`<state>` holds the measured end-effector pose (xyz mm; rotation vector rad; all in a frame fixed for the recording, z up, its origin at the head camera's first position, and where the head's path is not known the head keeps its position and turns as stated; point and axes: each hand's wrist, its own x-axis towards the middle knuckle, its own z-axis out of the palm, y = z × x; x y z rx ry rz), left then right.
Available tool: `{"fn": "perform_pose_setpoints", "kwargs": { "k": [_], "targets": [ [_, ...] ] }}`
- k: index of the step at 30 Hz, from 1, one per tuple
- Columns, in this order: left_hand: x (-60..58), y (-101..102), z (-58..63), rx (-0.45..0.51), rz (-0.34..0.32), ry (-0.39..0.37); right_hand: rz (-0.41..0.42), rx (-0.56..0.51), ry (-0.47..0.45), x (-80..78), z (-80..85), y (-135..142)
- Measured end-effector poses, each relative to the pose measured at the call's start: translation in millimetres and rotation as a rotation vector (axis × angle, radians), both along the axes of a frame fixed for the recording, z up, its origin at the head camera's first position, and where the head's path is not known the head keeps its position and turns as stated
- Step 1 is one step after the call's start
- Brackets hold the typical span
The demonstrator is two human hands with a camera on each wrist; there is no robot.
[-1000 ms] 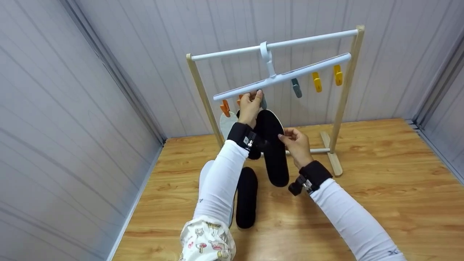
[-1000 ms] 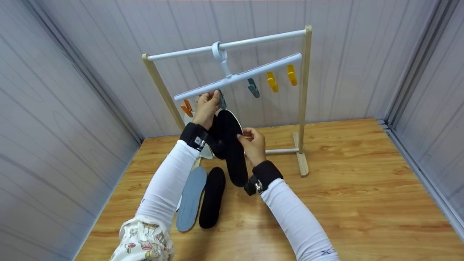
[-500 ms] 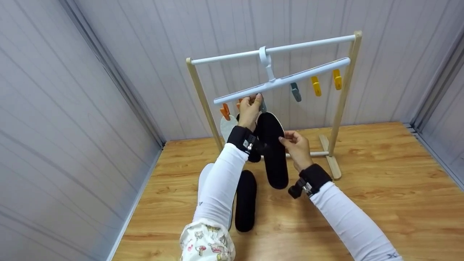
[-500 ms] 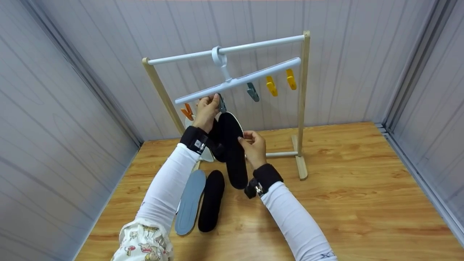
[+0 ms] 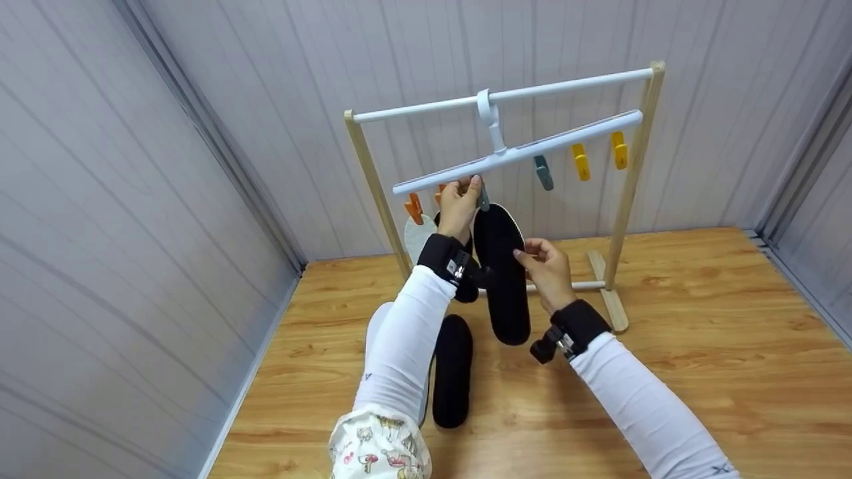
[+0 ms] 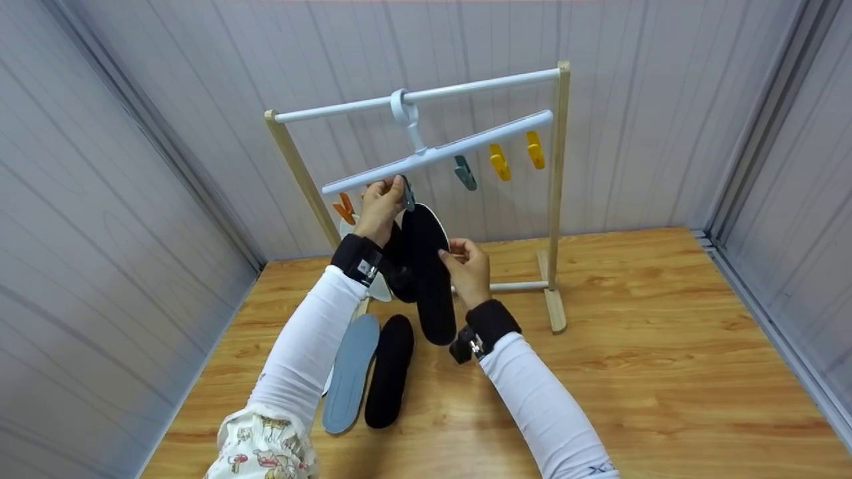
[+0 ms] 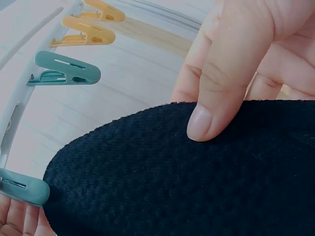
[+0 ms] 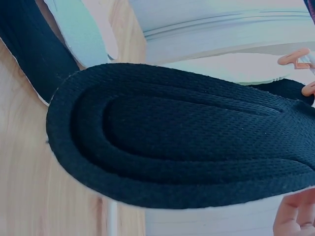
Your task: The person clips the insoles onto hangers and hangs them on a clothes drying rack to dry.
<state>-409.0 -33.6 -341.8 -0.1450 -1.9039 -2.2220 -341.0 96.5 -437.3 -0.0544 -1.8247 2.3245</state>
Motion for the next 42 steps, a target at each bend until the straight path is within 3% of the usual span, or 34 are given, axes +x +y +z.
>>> {"fn": "perform_pose_setpoints", "kwargs": {
  "k": [14,19,27,33,42],
  "targets": [
    [-1.3,0.5,1.8,-0.038,0.031,0.032,0.004,0.003,0.025,-3.8,2.8,0.2],
    [-1.7,-1.2,0.2,-0.068,0.034,0.013,0.036,0.006,0.015,2.1,10.4,-0.3],
    [-1.7,-4.1,-2.9,-0.103,0.055,-0.012,0.030,0.019,0.038,-6.9,0.9,-4.6],
    [-2.6,-4.2,-1.4,-0.093,0.050,0.011,0.024,0.015,0.044,-10.0,1.9,-5.7],
    [-1.2,-3.0,0.2,-0.115,0.022,-0.020,0.023,-0.023,0.027,-10.4,4.1,-4.8]
  ]
}}
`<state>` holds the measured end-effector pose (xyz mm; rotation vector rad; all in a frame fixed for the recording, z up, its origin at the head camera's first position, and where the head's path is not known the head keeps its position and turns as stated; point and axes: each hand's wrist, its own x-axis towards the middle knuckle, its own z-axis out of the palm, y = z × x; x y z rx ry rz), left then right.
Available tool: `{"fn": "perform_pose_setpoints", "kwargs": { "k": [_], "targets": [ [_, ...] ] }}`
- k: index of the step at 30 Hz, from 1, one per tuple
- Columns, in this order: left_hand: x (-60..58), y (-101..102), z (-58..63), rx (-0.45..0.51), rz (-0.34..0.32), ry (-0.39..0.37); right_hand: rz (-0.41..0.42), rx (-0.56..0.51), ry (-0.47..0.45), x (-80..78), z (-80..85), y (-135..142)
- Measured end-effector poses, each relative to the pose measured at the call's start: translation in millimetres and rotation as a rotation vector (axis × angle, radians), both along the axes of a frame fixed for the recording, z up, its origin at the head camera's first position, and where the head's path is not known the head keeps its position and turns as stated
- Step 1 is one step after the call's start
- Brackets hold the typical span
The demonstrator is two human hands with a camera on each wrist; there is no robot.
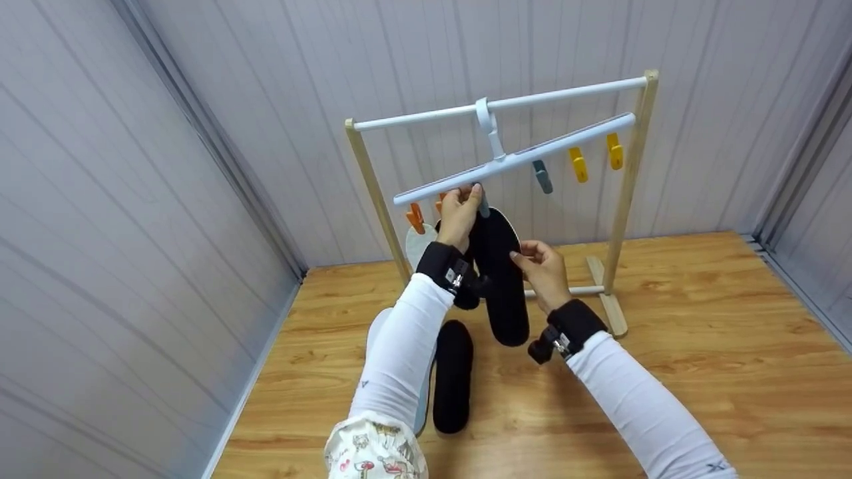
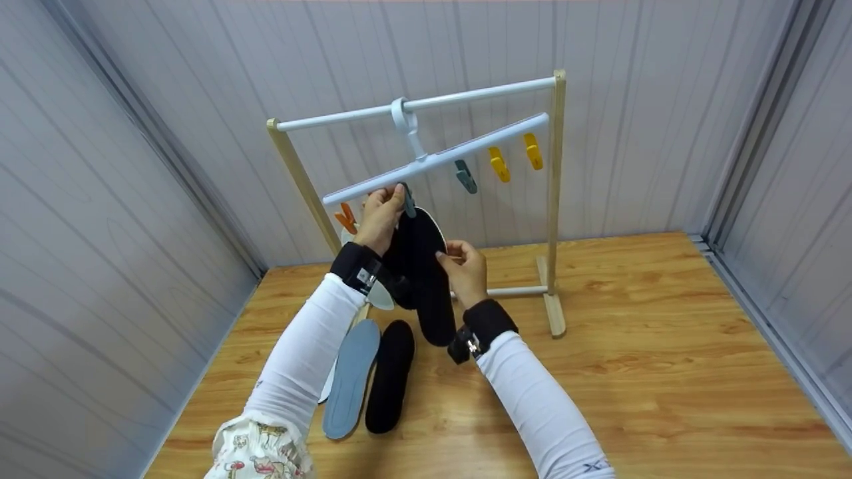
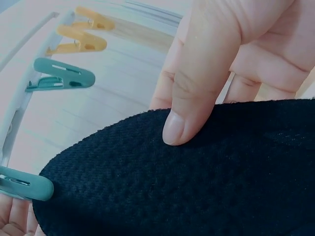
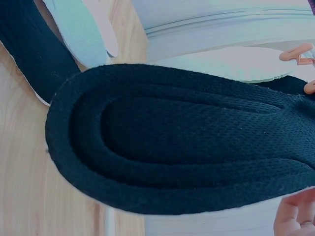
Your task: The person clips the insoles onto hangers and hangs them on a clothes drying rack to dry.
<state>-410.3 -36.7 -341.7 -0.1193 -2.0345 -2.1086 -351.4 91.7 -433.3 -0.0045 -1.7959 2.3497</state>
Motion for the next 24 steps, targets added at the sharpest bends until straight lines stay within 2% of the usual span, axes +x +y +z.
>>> {"fn": "perform_pose_setpoints", "kwargs": {
  "k": [8,17,24],
  "targets": [
    [0.0,2.7,-1.1,0.010,-0.031,0.031,-0.016,0.015,-0.005,-1.8,-11.4,8.0],
    [-4.8,0.5,-3.1,0.002,-0.011,0.076,0.028,-0.081,-0.106,-0.5,-38.1,18.7],
    [-6.0,1.8,-6.4,-0.011,0.006,0.107,0.047,-0.058,-0.141,6.0,-60.7,18.3]
  ]
}}
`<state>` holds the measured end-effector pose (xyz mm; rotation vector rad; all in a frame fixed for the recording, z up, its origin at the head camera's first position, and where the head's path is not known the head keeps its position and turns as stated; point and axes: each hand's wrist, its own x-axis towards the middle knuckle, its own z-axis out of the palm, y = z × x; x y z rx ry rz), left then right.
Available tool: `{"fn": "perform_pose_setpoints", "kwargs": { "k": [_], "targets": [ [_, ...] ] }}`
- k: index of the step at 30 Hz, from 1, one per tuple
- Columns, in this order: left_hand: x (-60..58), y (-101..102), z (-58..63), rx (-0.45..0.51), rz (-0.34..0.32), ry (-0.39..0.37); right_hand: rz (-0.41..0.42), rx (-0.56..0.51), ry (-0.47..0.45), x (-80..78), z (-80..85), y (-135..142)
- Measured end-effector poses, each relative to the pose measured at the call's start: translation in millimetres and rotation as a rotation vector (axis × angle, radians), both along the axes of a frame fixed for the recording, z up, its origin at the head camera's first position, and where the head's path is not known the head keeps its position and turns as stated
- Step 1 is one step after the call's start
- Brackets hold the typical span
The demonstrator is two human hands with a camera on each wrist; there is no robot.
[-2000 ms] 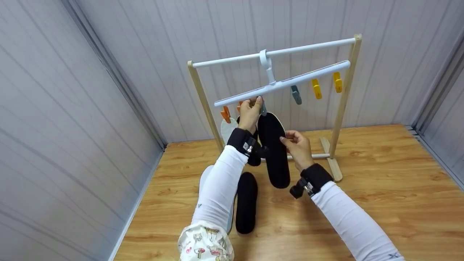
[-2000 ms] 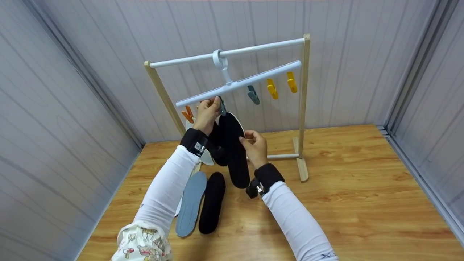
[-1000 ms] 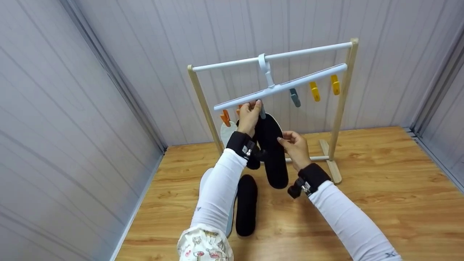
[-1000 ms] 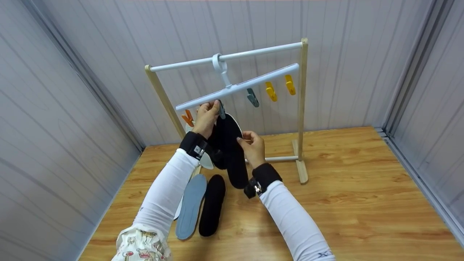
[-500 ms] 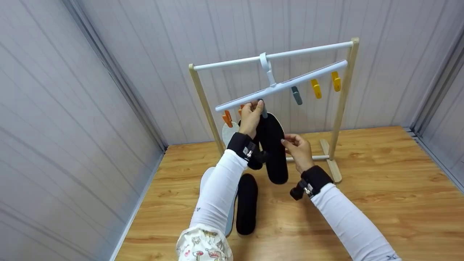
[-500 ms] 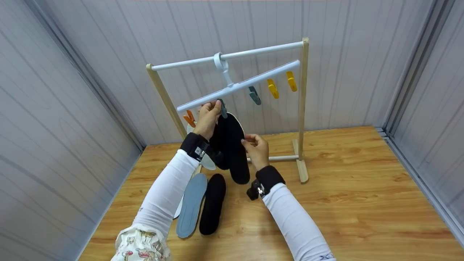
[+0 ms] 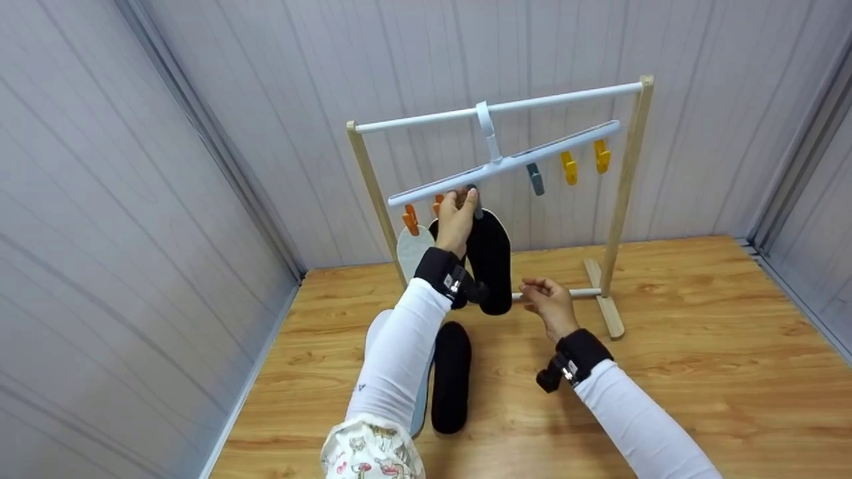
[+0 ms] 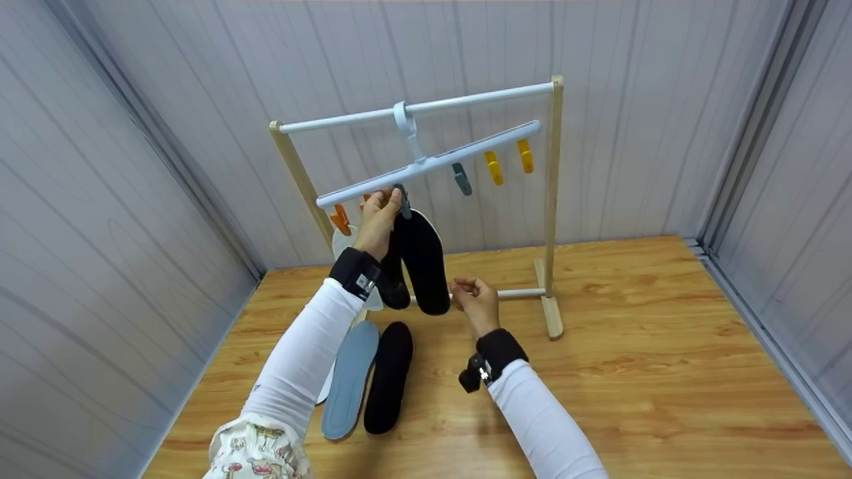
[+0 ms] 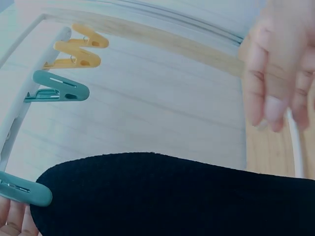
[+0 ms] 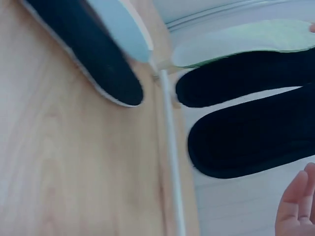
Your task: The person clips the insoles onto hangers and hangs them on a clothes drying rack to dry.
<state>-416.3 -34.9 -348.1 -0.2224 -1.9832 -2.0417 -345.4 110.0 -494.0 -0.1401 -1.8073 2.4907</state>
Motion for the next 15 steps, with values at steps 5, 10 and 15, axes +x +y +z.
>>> {"fn": "perform_pose_setpoints", "kwargs": {
  "k": [5,10,15],
  "targets": [
    [-0.3,-1.2,-0.9,-0.015,-0.015,-0.004,0.015,0.015,-0.026,4.0,-13.4,-2.3],
    [0.1,-3.4,-2.3,-0.034,-0.027,-0.006,0.015,0.025,-0.040,8.8,-24.0,-1.4],
    [1.2,-6.7,-7.0,-0.034,-0.028,-0.018,0.034,0.002,-0.050,13.9,-34.0,-0.3]
  ]
}}
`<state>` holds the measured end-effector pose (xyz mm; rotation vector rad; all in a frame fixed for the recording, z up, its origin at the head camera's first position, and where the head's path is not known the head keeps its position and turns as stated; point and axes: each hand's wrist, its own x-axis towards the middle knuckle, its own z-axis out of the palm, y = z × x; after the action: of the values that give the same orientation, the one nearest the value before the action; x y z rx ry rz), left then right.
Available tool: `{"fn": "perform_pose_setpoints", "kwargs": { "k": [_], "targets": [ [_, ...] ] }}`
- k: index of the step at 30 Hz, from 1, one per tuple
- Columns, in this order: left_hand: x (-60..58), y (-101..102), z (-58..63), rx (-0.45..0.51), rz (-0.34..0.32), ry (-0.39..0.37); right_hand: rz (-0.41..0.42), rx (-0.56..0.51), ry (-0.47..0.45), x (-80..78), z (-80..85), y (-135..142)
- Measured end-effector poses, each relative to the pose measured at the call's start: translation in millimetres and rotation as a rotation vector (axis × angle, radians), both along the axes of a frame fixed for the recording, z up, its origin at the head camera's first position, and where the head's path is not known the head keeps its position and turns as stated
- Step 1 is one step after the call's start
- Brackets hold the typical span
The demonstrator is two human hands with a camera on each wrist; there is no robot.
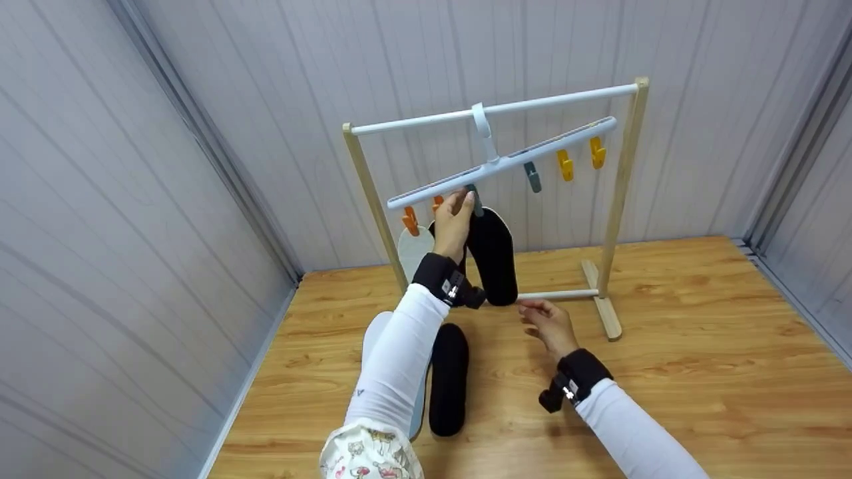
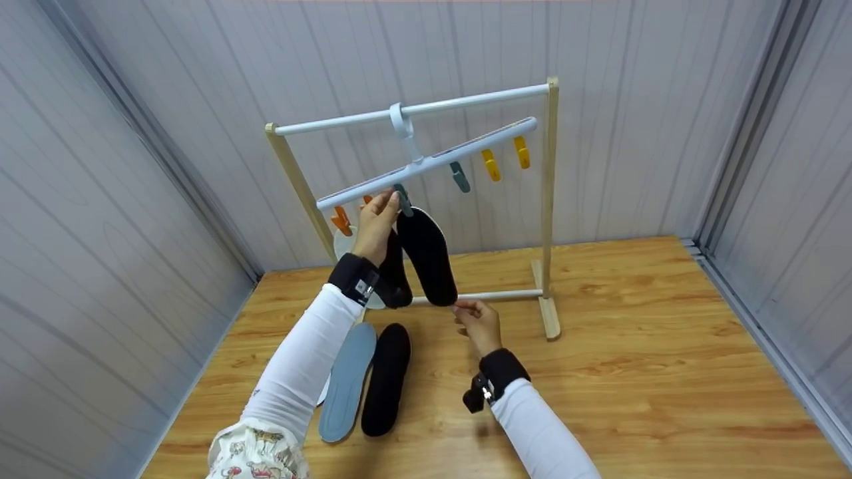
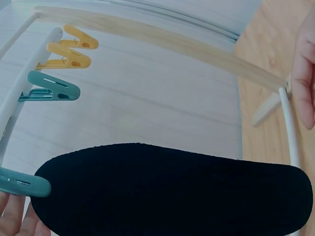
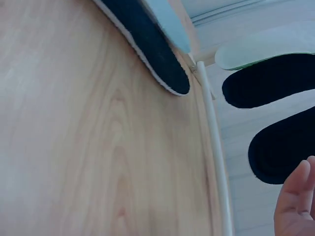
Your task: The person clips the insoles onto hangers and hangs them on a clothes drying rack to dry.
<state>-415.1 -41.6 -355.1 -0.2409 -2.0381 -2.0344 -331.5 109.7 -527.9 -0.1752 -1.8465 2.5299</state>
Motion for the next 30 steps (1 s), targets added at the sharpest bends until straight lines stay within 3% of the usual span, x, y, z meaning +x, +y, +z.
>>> {"fn": "perform_pose_setpoints", "kwargs": {
  "k": [11,20,30],
  "targets": [
    [4.2,-3.9,-17.9,-0.003,-0.030,0.110,0.006,0.025,-0.017,7.0,-14.9,5.5],
    [26.5,-5.9,-11.6,0.026,-0.092,0.215,-0.022,0.030,-0.048,10.4,-22.9,8.7],
    [29.1,-15.6,-26.7,0.019,-0.107,0.285,-0.014,0.000,-0.049,14.0,-28.5,6.7]
  ]
}}
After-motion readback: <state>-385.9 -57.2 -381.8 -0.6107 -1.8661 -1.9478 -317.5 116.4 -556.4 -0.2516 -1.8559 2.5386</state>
